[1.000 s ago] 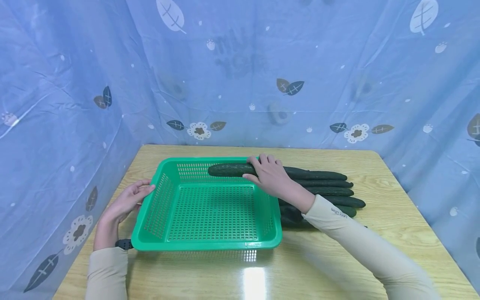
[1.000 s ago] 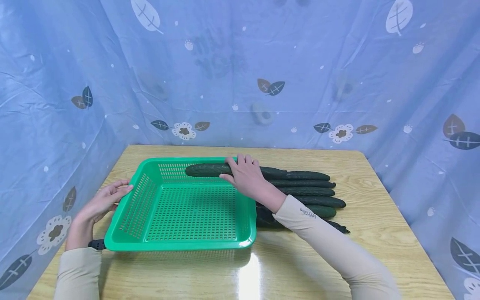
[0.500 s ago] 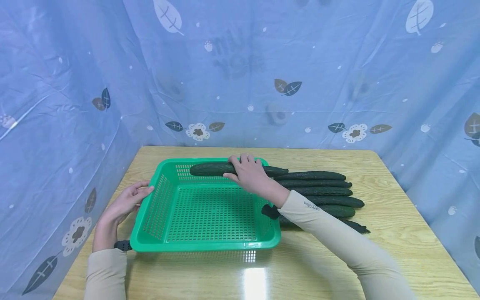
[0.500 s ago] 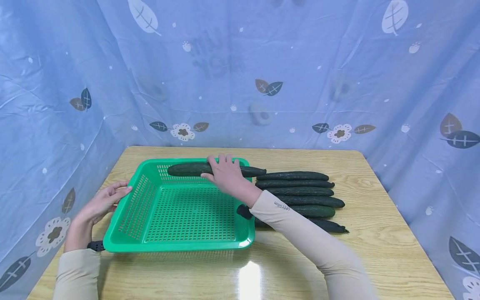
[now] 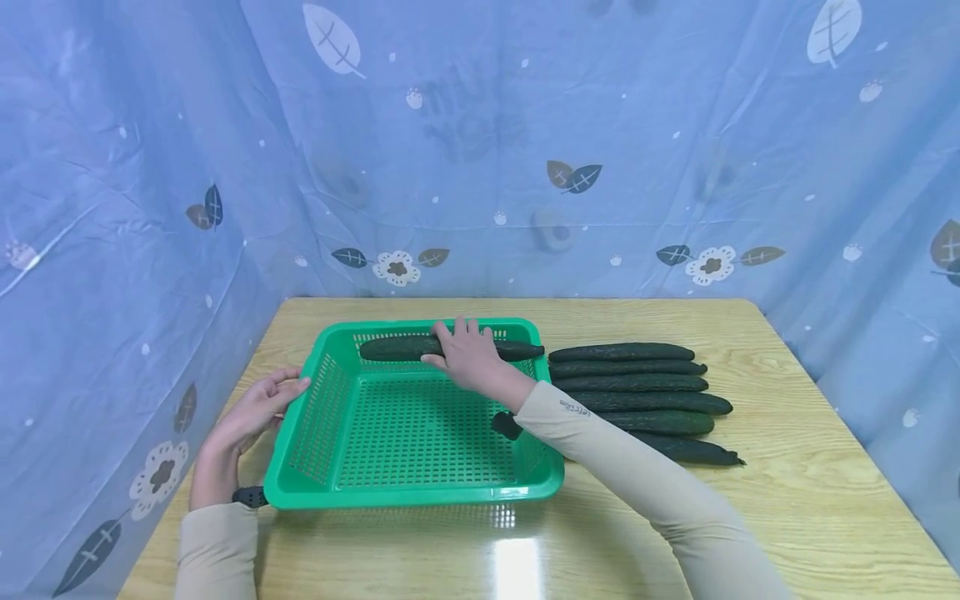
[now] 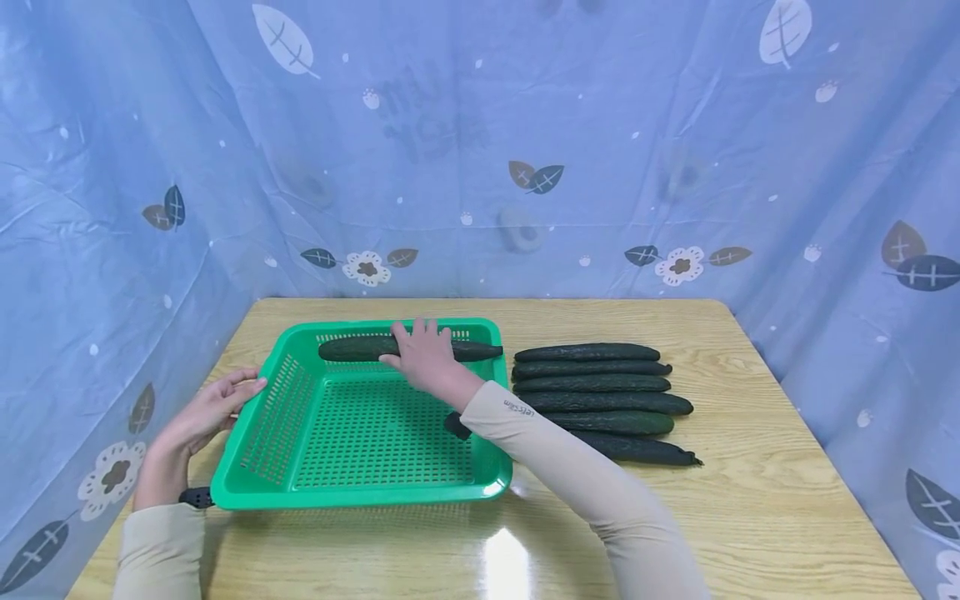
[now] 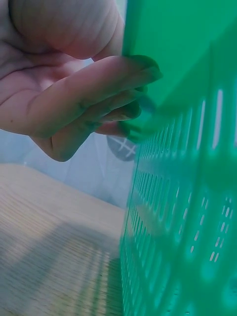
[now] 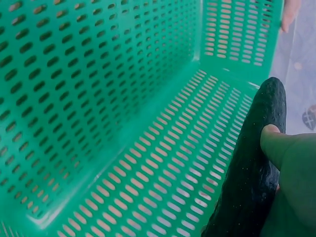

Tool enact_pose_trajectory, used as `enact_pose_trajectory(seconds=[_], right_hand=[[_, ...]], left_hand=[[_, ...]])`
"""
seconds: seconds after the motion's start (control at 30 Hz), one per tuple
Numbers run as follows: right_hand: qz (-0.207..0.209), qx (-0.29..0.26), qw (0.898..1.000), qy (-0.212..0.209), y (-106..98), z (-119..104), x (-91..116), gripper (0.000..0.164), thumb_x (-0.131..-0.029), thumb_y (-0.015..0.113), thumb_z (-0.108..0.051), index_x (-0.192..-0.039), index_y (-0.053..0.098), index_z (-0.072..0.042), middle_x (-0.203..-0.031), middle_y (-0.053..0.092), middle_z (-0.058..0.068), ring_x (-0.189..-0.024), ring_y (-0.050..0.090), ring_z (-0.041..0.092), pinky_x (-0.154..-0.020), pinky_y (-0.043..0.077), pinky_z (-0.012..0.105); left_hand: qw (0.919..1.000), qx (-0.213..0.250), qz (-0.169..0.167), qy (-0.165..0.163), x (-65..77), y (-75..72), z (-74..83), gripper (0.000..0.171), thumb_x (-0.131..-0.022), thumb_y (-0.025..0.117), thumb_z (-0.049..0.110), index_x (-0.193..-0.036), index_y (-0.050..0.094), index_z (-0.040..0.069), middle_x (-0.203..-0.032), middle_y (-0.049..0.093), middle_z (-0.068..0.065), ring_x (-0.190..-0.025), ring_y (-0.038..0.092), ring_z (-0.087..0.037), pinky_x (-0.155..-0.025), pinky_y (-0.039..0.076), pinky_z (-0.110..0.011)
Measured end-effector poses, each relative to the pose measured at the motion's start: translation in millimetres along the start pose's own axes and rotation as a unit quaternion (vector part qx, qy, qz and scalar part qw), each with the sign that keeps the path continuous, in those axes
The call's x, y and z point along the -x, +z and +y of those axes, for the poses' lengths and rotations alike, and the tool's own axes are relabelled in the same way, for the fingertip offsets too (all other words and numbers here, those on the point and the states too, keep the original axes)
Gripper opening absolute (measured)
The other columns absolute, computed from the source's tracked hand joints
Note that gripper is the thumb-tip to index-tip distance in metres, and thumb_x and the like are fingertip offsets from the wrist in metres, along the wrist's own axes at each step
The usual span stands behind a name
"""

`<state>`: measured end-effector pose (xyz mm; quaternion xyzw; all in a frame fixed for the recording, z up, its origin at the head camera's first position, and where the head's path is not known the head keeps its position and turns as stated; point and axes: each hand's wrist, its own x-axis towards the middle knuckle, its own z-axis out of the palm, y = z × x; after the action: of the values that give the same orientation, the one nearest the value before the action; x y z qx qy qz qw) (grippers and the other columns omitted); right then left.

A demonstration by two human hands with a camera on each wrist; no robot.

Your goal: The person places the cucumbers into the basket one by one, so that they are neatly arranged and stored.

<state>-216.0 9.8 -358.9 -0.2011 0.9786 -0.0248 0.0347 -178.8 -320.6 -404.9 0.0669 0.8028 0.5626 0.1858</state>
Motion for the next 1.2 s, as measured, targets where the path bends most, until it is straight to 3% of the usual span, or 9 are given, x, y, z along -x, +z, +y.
enact_pose_trajectory(seconds=[0.37, 0.57, 0.7, 0.9, 1.07, 1.2], right_hand=[[-0.001, 0.034, 0.999, 0.016, 18.0, -13.5, -14.9, 0.05, -0.093, 0.033, -0.058, -0.123, 0.04, -0.018, -0.111, 0.046, 0.011, -0.096, 0.043, 0.028, -0.085, 0.04, 0.045], [-0.018, 0.001, 1.0, 0.024, 29.7, -19.0, -23.9, 0.057, -0.093, 0.033, -0.058, -0.136, 0.035, -0.02, -0.125, 0.043, 0.013, -0.108, 0.043, 0.03, -0.089, 0.039, 0.045], [-0.024, 0.027, 0.999, 0.021, 41.8, -21.1, -26.4, 0.06, -0.093, 0.032, -0.059, -0.14, 0.032, -0.021, -0.13, 0.042, 0.013, -0.118, 0.041, 0.031, -0.092, 0.039, 0.046], [-0.028, 0.032, 0.999, 0.024, 53.5, -23.6, -26.9, 0.058, -0.092, 0.037, -0.058, -0.136, 0.034, -0.02, -0.131, 0.042, 0.012, -0.117, 0.042, 0.031, -0.092, 0.04, 0.048], [-0.011, 0.043, 0.999, 0.023, 59.5, -23.3, -26.9, 0.052, -0.092, 0.039, -0.057, -0.129, 0.039, -0.019, -0.125, 0.044, 0.011, -0.11, 0.045, 0.029, -0.087, 0.043, 0.047], [0.01, 0.068, 0.998, 0.012, 64.9, -23.0, -26.6, 0.05, -0.092, 0.042, -0.054, -0.127, 0.04, -0.019, -0.122, 0.046, 0.01, -0.108, 0.047, 0.028, -0.088, 0.044, 0.047]], left_hand=[[0.9999, -0.013, 0.004, 0.001, 1.0, 0.7, -0.4, 0.067, -0.1, 0.039, 0.035, -0.145, 0.009, -0.005, -0.081, 0.066, 0.006, -0.073, 0.065, -0.014, -0.068, 0.052, -0.038], [1.0, -0.007, -0.001, 0.004, 0.2, -0.1, 0.1, 0.063, -0.101, 0.039, 0.034, -0.144, 0.011, -0.004, -0.076, 0.066, 0.006, -0.069, 0.064, -0.013, -0.064, 0.053, -0.038], [0.9999, -0.004, -0.007, 0.012, -1.2, 0.8, 0.5, 0.059, -0.101, 0.038, 0.032, -0.142, 0.014, -0.003, -0.073, 0.066, 0.005, -0.066, 0.064, -0.013, -0.061, 0.052, -0.038], [0.9998, -0.012, -0.004, 0.012, -1.6, 1.3, 0.7, 0.055, -0.101, 0.039, 0.033, -0.138, 0.019, -0.002, -0.07, 0.064, 0.006, -0.062, 0.062, -0.012, -0.058, 0.052, -0.037], [0.9997, -0.023, 0.004, 0.001, -2.0, 1.2, 1.6, 0.055, -0.1, 0.04, 0.035, -0.138, 0.02, 0.001, -0.059, 0.054, 0.01, -0.055, 0.054, -0.008, -0.055, 0.049, -0.034], [0.9997, -0.024, 0.001, 0.0, -2.0, 0.8, 2.3, 0.056, -0.1, 0.04, 0.035, -0.139, 0.018, 0.001, -0.063, 0.057, 0.009, -0.058, 0.056, -0.008, -0.057, 0.049, -0.035]])
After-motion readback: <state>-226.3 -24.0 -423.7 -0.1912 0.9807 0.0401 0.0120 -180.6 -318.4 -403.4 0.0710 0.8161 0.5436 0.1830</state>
